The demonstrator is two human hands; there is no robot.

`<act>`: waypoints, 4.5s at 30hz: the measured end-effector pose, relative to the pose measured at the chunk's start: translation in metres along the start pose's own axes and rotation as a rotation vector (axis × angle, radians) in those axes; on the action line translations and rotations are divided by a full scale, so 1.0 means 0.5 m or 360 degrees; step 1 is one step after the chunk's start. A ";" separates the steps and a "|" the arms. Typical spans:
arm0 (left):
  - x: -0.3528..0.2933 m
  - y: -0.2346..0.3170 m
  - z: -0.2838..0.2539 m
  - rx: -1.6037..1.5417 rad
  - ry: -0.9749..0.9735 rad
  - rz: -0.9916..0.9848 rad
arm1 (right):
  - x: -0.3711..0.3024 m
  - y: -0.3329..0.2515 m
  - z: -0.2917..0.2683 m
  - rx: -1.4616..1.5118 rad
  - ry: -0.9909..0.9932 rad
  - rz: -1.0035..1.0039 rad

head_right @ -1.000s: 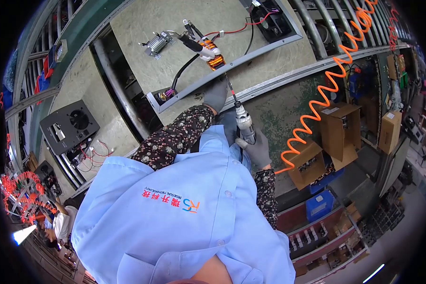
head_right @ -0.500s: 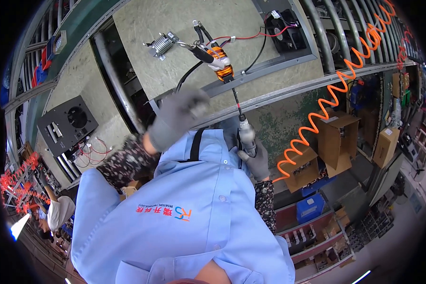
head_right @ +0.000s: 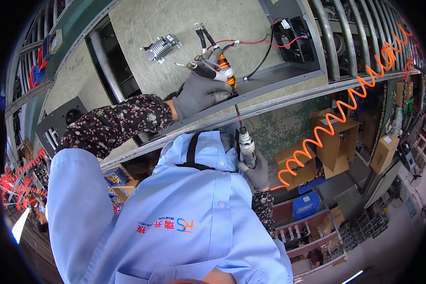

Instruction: The person assembles complex electronic components by wiring, fastening parts, and organizing materials on a factory workbench. The person uses an electric screwdriver and tweezers to secure fasteners and manipulate the wiring harness and electronic components within a metal chassis, with additional parts stored in plastic bins.

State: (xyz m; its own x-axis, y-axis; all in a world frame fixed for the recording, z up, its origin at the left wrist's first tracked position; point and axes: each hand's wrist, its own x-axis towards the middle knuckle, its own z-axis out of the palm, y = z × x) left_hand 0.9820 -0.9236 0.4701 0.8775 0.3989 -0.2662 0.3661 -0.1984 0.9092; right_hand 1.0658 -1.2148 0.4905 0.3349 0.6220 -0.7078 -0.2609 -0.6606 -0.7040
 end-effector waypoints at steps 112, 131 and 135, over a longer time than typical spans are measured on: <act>-0.062 0.112 -0.020 -0.0250 -0.0623 -0.0458 | -0.097 0.024 0.041 -0.0583 0.0496 -0.0606; 0.043 -0.028 -0.160 0.0266 0.0289 -0.0533 | 0.053 0.091 0.067 -0.0399 0.0464 -0.0669; 0.097 -0.064 -0.155 0.0328 -0.0275 -0.0177 | 0.075 0.040 0.051 -0.0303 0.0402 -0.0269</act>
State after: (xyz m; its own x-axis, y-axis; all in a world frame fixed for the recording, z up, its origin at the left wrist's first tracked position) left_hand 0.9889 -0.8286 0.4526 0.8619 0.2734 -0.4271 0.5024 -0.3467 0.7921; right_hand 1.0500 -1.1940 0.4485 0.5782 0.6214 -0.5287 -0.0173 -0.6385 -0.7694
